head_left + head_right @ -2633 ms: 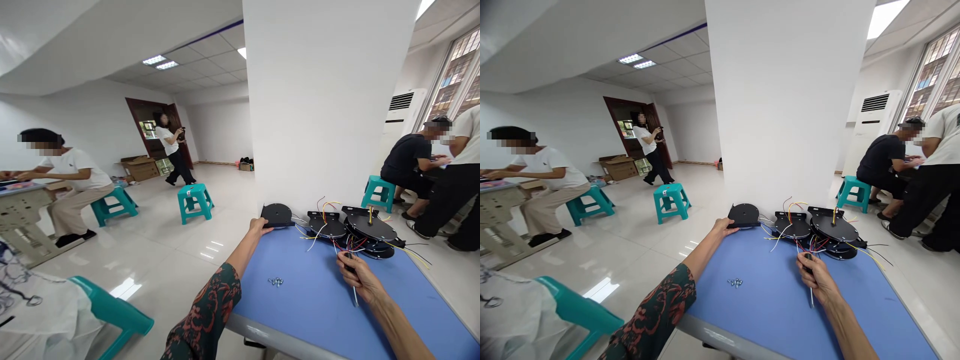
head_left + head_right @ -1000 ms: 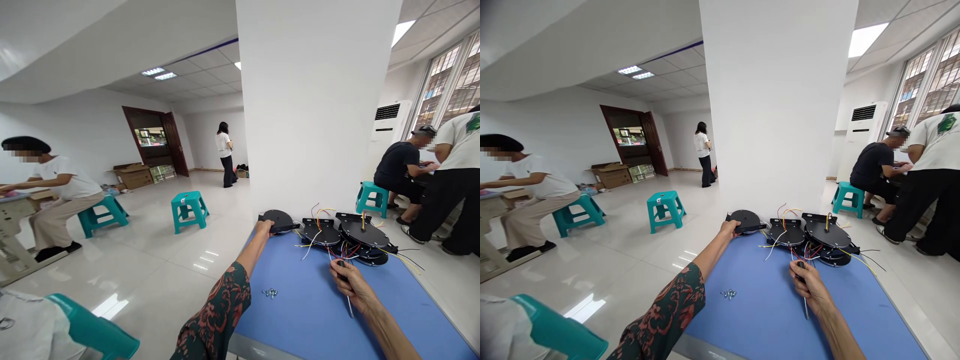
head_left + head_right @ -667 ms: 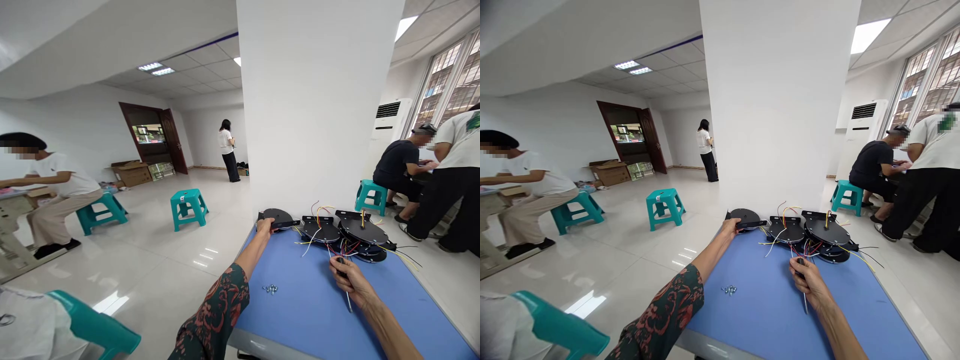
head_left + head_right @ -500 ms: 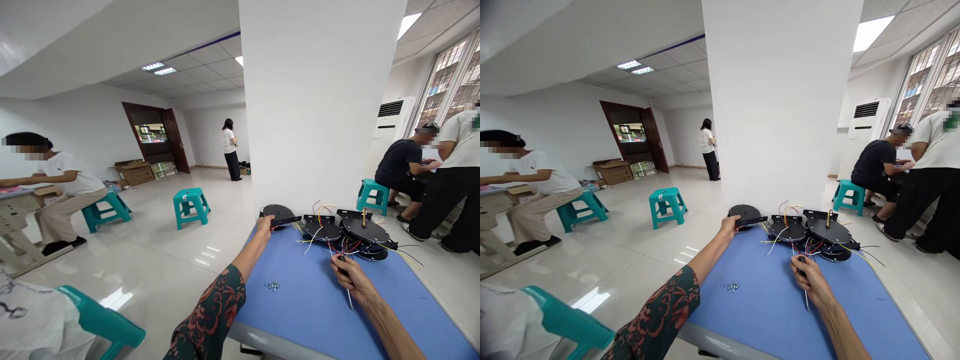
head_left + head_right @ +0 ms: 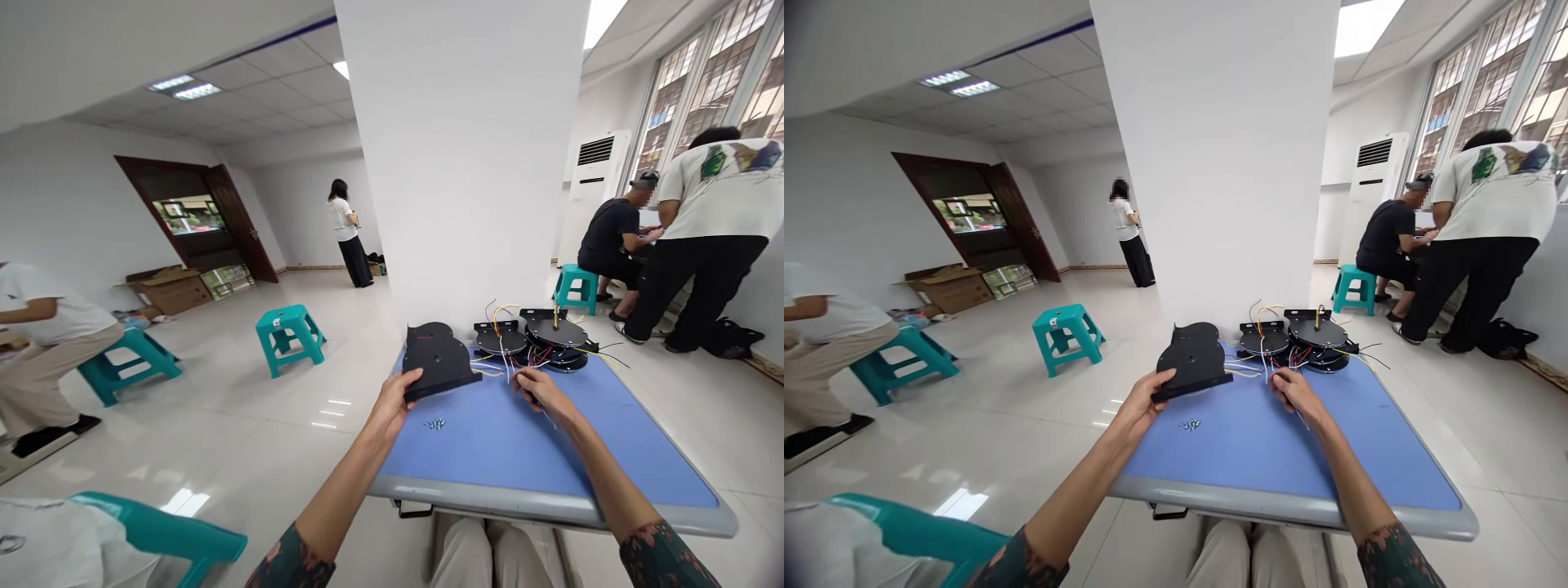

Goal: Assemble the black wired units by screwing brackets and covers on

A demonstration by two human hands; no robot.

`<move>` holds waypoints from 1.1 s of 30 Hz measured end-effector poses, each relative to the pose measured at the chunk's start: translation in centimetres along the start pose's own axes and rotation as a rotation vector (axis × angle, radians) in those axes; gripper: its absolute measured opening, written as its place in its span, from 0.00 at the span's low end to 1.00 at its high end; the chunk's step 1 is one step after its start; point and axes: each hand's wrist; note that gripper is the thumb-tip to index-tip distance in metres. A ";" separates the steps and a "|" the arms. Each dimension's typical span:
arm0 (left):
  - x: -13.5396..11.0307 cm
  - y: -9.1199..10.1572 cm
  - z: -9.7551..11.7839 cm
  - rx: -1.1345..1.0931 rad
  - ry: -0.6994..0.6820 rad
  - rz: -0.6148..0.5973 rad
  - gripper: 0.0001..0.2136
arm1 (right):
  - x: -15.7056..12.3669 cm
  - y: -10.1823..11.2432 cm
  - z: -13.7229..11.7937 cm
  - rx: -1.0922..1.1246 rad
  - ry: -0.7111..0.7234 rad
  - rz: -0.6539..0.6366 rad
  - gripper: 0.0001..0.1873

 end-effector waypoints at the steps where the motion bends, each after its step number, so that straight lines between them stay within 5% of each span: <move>1: -0.9 0.1 -0.5 0.002 0.012 -0.024 0.13 | -0.1 0.1 0.1 -0.087 0.003 0.013 0.14; 8: -5.0 -0.1 -4.8 0.066 0.159 -0.261 0.18 | -2.6 1.4 1.4 -0.718 0.017 0.168 0.14; 14: -5.5 -2.0 -7.3 0.173 0.219 -0.395 0.19 | -4.1 2.1 2.6 -1.008 0.058 0.189 0.17; 33: -4.3 -5.1 -7.4 0.399 0.304 -0.465 0.14 | -3.6 2.5 5.7 -1.018 0.189 0.272 0.19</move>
Point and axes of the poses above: each hand's wrist, its own x-axis towards the middle knuckle, its own y-axis out of the back of the hand, z = x × y
